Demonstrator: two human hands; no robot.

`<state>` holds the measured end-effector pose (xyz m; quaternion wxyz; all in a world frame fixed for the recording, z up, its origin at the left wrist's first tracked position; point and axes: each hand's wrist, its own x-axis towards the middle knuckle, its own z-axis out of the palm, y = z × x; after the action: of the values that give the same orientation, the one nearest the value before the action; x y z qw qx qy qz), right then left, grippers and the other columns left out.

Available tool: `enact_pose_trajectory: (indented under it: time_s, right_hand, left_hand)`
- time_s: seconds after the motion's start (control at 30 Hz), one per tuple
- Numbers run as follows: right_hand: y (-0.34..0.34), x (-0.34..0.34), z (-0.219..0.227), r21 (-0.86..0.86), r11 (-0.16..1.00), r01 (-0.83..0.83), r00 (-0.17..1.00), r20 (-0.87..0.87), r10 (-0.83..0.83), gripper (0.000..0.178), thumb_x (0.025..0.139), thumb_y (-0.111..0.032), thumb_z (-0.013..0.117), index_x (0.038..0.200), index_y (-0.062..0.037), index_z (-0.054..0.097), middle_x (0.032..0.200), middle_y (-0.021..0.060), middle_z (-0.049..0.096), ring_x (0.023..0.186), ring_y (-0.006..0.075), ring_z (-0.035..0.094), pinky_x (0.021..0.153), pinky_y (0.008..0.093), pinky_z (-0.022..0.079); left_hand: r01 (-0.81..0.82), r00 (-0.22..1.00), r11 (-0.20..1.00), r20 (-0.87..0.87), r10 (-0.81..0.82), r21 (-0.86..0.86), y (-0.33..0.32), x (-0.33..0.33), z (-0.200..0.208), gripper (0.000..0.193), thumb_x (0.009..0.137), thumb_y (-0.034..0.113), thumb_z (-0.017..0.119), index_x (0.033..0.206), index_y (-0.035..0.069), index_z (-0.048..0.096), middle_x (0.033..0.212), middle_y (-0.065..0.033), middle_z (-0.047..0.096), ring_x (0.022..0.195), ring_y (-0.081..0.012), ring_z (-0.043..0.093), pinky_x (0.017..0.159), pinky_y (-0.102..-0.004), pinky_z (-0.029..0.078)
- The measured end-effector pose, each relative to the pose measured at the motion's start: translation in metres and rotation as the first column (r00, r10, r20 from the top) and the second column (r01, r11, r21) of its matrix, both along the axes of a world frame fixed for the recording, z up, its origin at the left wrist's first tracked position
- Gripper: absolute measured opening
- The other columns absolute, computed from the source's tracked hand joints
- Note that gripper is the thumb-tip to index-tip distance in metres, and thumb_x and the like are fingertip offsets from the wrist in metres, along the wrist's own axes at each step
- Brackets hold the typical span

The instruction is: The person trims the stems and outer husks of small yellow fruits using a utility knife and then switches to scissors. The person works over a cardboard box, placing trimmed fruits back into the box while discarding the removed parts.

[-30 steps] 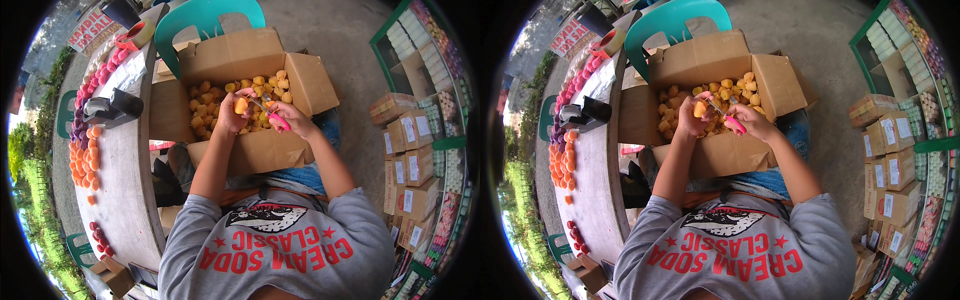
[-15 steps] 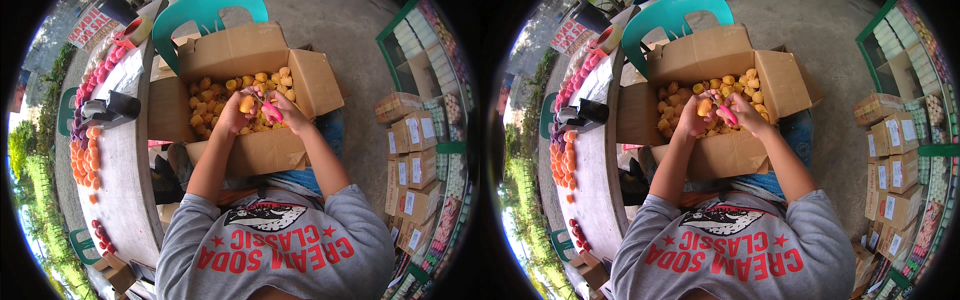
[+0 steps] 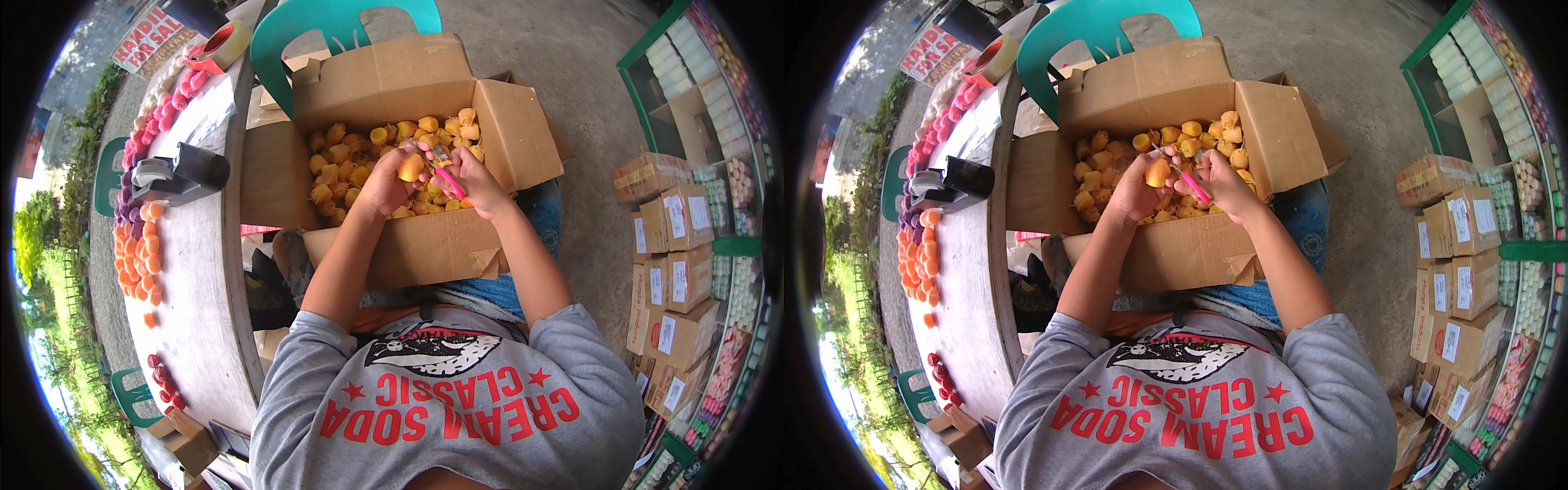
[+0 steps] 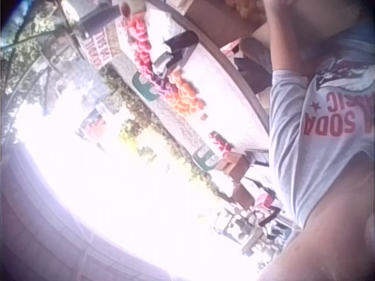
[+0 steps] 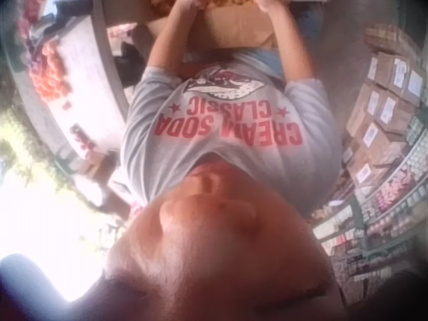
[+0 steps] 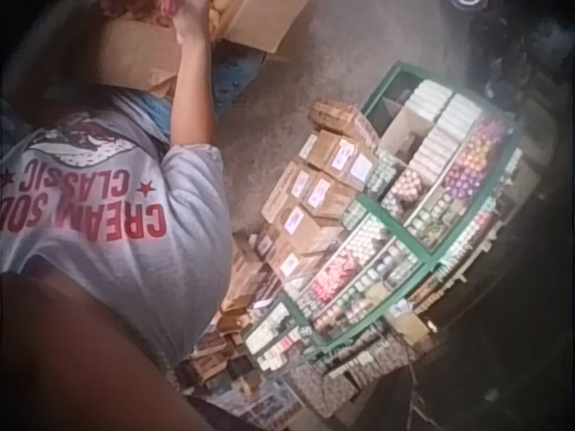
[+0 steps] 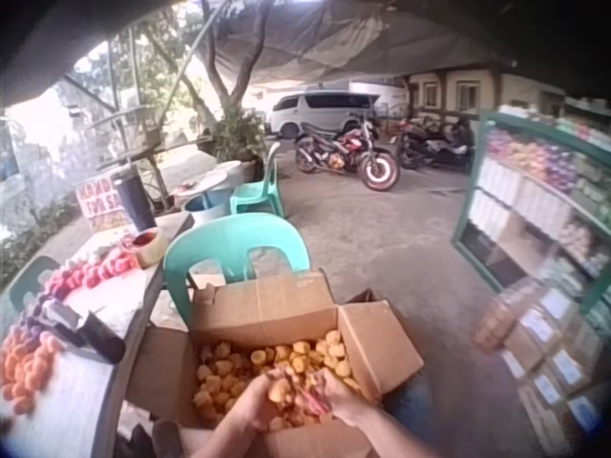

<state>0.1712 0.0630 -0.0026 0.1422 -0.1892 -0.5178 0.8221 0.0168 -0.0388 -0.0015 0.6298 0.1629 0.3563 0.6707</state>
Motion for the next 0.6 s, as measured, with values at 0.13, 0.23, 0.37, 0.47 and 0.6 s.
enact_pose_trajectory:
  time_s: [0.13,0.23,0.37,0.47,0.6]
  right_hand:
    - [-0.0012,0.0004,-0.0035,-0.003,1.000,0.014,1.000,-0.004,-0.014,0.055,0.072,-0.018,0.082,0.087,-0.0145,0.028,0.068,-0.0015,0.048,0.057,0.0055,0.045,0.052,0.0198,0.035]
    - [0.0018,0.0016,-0.0069,0.002,1.000,-0.009,1.000,0.024,0.009,0.054,0.073,-0.021,0.081,0.086,-0.0150,0.029,0.071,-0.0020,0.049,0.060,0.0050,0.046,0.052,0.0202,0.036]
    - [0.0031,0.0032,-0.0029,0.026,0.999,-0.030,0.998,0.063,0.028,0.054,0.073,-0.025,0.081,0.086,-0.0152,0.030,0.075,-0.0022,0.049,0.063,0.0048,0.048,0.053,0.0205,0.037]
    - [0.0033,0.0035,-0.0067,0.051,0.999,-0.015,0.999,0.034,0.013,0.053,0.074,-0.026,0.081,0.086,-0.0148,0.030,0.074,-0.0021,0.049,0.061,0.0052,0.049,0.052,0.0208,0.038]
    - [0.0036,0.0041,-0.0080,0.049,0.999,-0.011,1.000,0.023,0.009,0.052,0.075,-0.027,0.080,0.087,-0.0142,0.031,0.074,-0.0006,0.051,0.061,0.0052,0.049,0.051,0.0210,0.038]
  left_hand:
    - [-0.012,0.998,1.000,-0.058,0.012,0.003,0.0002,0.0005,-0.0037,0.022,0.089,0.026,0.051,0.102,0.009,0.056,0.095,-0.0014,0.058,0.072,-0.0112,0.053,0.063,-0.0233,0.043]
    - [-0.009,0.995,1.000,-0.095,0.007,-0.019,0.0000,0.0045,0.0015,0.021,0.089,0.027,0.051,0.100,0.010,0.056,0.095,-0.0007,0.058,0.074,-0.0111,0.053,0.063,-0.0233,0.043]
    - [0.030,0.992,0.999,-0.119,-0.032,-0.019,-0.0010,0.0056,0.0002,0.020,0.090,0.027,0.050,0.100,0.011,0.056,0.096,0.0002,0.058,0.080,-0.0099,0.054,0.063,-0.0226,0.043]
    - [0.061,0.993,0.998,-0.102,-0.060,0.002,-0.0010,0.0026,-0.0038,0.020,0.090,0.027,0.050,0.099,0.011,0.056,0.097,0.0005,0.058,0.082,-0.0098,0.055,0.064,-0.0224,0.044]
    - [0.064,0.994,0.998,-0.091,-0.064,-0.008,-0.0014,0.0025,-0.0016,0.022,0.089,0.026,0.050,0.102,0.010,0.057,0.099,-0.0002,0.058,0.081,-0.0109,0.055,0.065,-0.0235,0.045]
